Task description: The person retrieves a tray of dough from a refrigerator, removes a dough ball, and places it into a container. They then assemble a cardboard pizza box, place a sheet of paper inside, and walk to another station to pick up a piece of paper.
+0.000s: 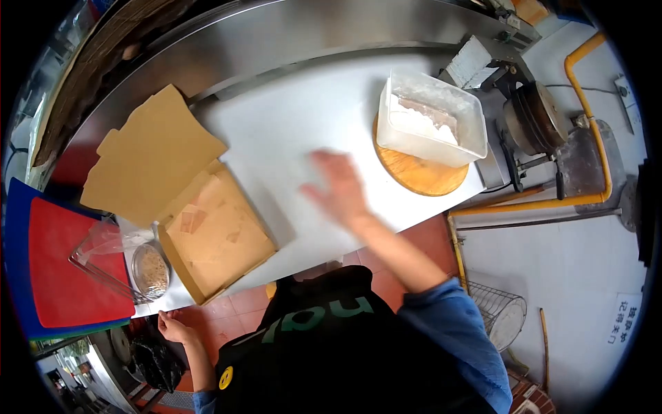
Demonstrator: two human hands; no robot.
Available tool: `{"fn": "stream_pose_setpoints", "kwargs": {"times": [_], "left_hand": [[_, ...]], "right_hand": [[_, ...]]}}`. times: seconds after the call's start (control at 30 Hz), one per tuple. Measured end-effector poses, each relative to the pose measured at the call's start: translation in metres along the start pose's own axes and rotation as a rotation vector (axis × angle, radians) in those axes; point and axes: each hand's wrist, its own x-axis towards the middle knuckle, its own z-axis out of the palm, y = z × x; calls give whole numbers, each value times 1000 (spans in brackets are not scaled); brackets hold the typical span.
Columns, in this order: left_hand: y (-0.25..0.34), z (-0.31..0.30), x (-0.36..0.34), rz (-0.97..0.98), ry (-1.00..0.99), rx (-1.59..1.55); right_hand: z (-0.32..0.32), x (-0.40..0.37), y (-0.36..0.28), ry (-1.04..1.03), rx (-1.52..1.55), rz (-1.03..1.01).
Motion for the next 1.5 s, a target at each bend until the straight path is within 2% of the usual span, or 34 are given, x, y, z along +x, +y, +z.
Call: {"fn": "stream_pose_setpoints", "kwargs": {"times": [0.03, 0.07, 0.1, 0.13, 0.17, 0.23, 0.27, 0.33, 0.37, 0.43, 0.5, 0.57, 0.6, 0.63, 0.67, 0.77, 0.8, 0.87, 0.9, 0.97, 1.03, 1.17, 1.2, 1.3, 1.37, 1.43, 1.5], "left_hand": [[-1, -2, -13, 66, 37, 54], [0, -1, -30, 61, 53, 60], [3, 3, -46, 151, -23, 3], [9, 10, -62, 244, -97, -55], [27, 20, -88, 209, -157, -25], [49, 39, -125, 209, -296, -22], [61, 48, -143, 182, -385, -54], [77, 61, -170, 126, -506, -96], [95, 68, -187, 110, -549, -88], [97, 75, -196, 133, -670, -105], [96, 91, -203, 124, -711, -110], [100, 110, -209, 102, -762, -146], [102, 121, -213, 87, -799, -179], [107, 130, -219, 100, -847, -202], [111, 137, -225, 89, -864, -204], [113, 155, -243, 60, -1014, -130], [113, 155, -250, 47, -1010, -136], [118, 156, -260, 100, -1052, -148], [118, 157, -262, 102, -1037, -155], [117, 155, -267, 70, -992, -109], [109, 152, -272, 26, -959, -133], [95, 154, -289, -121, -833, -197], [96, 154, -297, -116, -838, -185], [112, 157, -325, -291, -751, -229], [129, 157, -348, -281, -702, -173], [135, 154, -358, -273, -685, -130], [130, 150, -361, -287, -652, -130]], "right_hand": [[-38, 9, 26, 132, -141, -35], [-47, 0, 86, 103, -345, 199], [-93, 15, 97, 170, -327, 13], [-119, 15, 112, 62, -567, 139], [-127, 6, 155, 17, -543, 158], [-143, 4, 178, -225, -557, 213], [-143, 5, 189, -229, -548, 196], [-130, 1, 210, -367, -494, 150], [-117, -8, 209, -318, -433, 67], [-114, -1, 156, -345, -302, -186], [-96, 0, 126, -476, -272, -364], [-89, 9, 88, -640, -327, -388], [-87, 18, 72, -643, -345, -374], [-84, 29, 58, -671, -330, -474], [-80, 34, 49, -699, -311, -573], [-72, 36, 46, -771, -368, -596], [-78, 36, 41, -783, -374, -601], [-97, 34, 28, -440, -154, -487], [-100, 26, 41, -441, -152, -503], [-104, -3, 95, -281, -285, -167], [-115, -30, 140, -194, -344, 9], [-130, -44, 209, -242, -519, 132], [-129, -34, 219, -244, -512, 143], [-119, 6, 250, -317, -514, 93], [-105, 29, 270, -315, -424, -71], [-86, 42, 278, -396, -405, -121], [-75, 36, 256, -458, -393, -219]]}}
